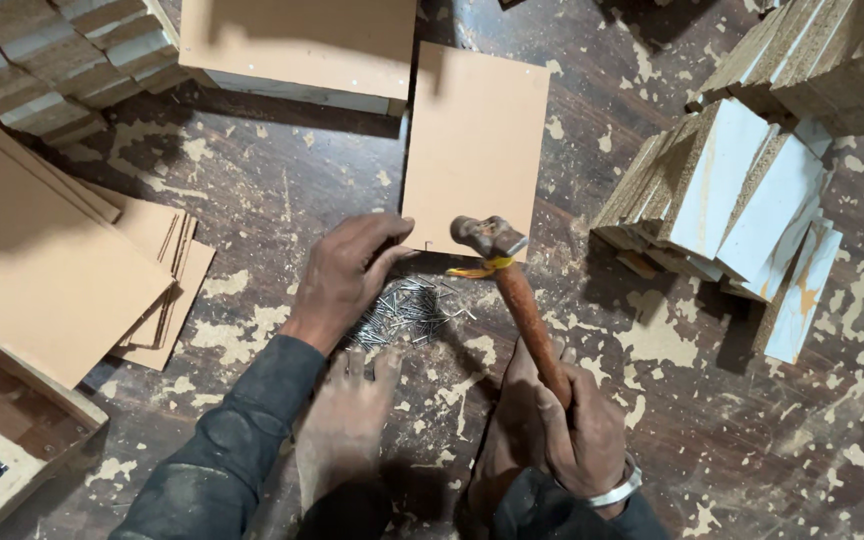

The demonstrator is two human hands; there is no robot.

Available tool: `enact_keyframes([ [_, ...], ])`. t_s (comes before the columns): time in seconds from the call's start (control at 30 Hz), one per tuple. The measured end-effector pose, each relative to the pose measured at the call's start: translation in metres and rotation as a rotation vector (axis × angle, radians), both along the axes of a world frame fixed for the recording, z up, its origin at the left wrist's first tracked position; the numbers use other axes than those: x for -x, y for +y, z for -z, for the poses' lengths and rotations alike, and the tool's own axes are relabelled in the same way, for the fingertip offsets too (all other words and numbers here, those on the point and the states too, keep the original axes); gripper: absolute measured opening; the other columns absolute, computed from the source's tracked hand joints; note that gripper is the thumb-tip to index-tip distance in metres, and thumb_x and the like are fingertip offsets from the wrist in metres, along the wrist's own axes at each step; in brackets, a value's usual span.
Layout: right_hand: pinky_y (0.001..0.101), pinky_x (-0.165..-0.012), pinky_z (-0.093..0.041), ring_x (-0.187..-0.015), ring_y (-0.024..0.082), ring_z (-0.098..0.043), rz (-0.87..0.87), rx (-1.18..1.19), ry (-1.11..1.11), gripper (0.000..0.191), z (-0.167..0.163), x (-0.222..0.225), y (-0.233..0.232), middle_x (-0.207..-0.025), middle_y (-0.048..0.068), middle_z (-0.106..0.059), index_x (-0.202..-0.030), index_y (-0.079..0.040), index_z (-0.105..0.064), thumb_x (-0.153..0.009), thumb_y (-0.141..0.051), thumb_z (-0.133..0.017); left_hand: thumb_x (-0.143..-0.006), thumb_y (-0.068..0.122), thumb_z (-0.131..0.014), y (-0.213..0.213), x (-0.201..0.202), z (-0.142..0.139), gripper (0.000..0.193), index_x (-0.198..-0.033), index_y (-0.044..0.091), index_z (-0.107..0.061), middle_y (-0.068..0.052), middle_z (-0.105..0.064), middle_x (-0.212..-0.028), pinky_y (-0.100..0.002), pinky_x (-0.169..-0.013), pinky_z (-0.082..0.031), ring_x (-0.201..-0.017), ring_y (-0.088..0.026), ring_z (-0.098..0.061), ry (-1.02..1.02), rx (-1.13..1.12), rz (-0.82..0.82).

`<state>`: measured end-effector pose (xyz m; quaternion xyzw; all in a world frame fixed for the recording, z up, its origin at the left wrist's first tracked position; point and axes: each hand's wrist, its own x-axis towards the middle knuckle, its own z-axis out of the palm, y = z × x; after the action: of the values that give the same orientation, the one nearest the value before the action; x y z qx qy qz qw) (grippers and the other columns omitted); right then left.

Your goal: The person places a small wooden box on the workbench, positions a flat board on top, and hammers nails along the board's edge to attach it. They pick nails from a pile on the bench, hold the board steady with one hand, and hammer with the other, then set the finished box aside and start another.

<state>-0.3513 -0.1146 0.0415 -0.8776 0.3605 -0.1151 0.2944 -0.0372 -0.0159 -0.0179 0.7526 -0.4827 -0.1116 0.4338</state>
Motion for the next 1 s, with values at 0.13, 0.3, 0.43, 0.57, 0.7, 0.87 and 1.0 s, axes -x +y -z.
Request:
enact_keyframes([
  [0.13,0.0388,-0.05,-0.049,-0.054,0.025,-0.065,-0.069,0.03,-0.013,0.026,0.007,-0.005,-0.001,-0.068,0.012,-0.063,-0.115,-0.004,-0.061,-0.096,-0.021,-0.061,-0.088,0.014,-0.077,0.0,-0.001,0.001,0.027,-0.114,0.009,-0.072,-0.011,-0.077,-0.106,-0.036,-0.084,-0.061,-0.094,-0.024,-0.075,0.068,-0.04,0.008],
  [0.3,0.0387,-0.044,-0.045,-0.042,0.021,-0.057,0.004,-0.003,0.068,0.021,0.007,-0.005,0.0,-0.055,0.008,-0.057,-0.108,-0.004,-0.062,-0.098,-0.022,-0.06,-0.088,0.013,-0.077,-0.001,-0.004,0.011,0.025,-0.114,0.009,-0.073,-0.011,-0.076,-0.11,-0.034,-0.089,-0.062,-0.099,-0.023,-0.075,0.049,-0.009,0.024],
  [0.43,0.0359,-0.04,-0.047,-0.043,0.02,-0.058,-0.056,0.046,0.047,0.026,0.017,-0.011,-0.004,-0.064,0.009,-0.063,-0.112,0.0,-0.058,-0.099,-0.022,-0.055,-0.088,0.012,-0.078,-0.002,-0.003,0.015,0.026,-0.113,0.01,-0.074,-0.011,-0.077,-0.111,-0.033,-0.091,-0.062,-0.101,-0.023,-0.075,0.01,0.007,0.021],
  [0.57,0.0341,-0.037,-0.047,-0.043,0.02,-0.06,-0.043,0.057,0.195,0.027,0.029,-0.007,-0.011,-0.06,0.009,-0.062,-0.112,-0.001,-0.06,-0.098,-0.024,-0.058,-0.088,0.011,-0.078,-0.001,-0.004,0.012,0.024,-0.111,0.008,-0.075,-0.012,-0.077,-0.109,-0.034,-0.089,-0.062,-0.098,-0.024,-0.074,0.01,0.028,0.031],
  [0.7,0.0351,-0.049,-0.047,-0.055,0.022,-0.061,-0.09,0.193,-0.089,0.022,0.034,0.008,-0.009,-0.077,0.01,-0.063,-0.116,-0.003,-0.058,-0.106,-0.023,-0.053,-0.088,0.008,-0.078,0.0,-0.004,0.006,0.02,-0.108,0.007,-0.074,-0.012,-0.076,-0.107,-0.036,-0.089,-0.061,-0.098,-0.025,-0.074,0.02,0.048,0.029],
  [0.87,0.0329,-0.035,-0.048,-0.043,0.022,-0.058,-0.063,-0.006,0.315,0.03,0.048,-0.002,-0.009,-0.07,0.011,-0.061,-0.121,-0.002,-0.053,-0.102,-0.026,-0.052,-0.086,0.007,-0.078,-0.003,-0.005,0.001,0.023,-0.109,0.006,-0.074,-0.012,-0.076,-0.106,-0.036,-0.09,-0.061,-0.096,-0.024,-0.074,0.023,0.02,0.044],
  [1.0,0.0333,-0.036,-0.048,-0.041,0.02,-0.059,-0.091,0.031,0.177,0.029,0.038,-0.004,-0.006,-0.067,0.011,-0.063,-0.115,0.001,-0.059,-0.098,-0.023,-0.057,-0.085,0.007,-0.079,-0.001,-0.005,-0.003,0.023,-0.108,0.005,-0.074,-0.012,-0.076,-0.106,-0.037,-0.087,-0.061,-0.097,-0.027,-0.074,0.024,0.035,0.034],
])
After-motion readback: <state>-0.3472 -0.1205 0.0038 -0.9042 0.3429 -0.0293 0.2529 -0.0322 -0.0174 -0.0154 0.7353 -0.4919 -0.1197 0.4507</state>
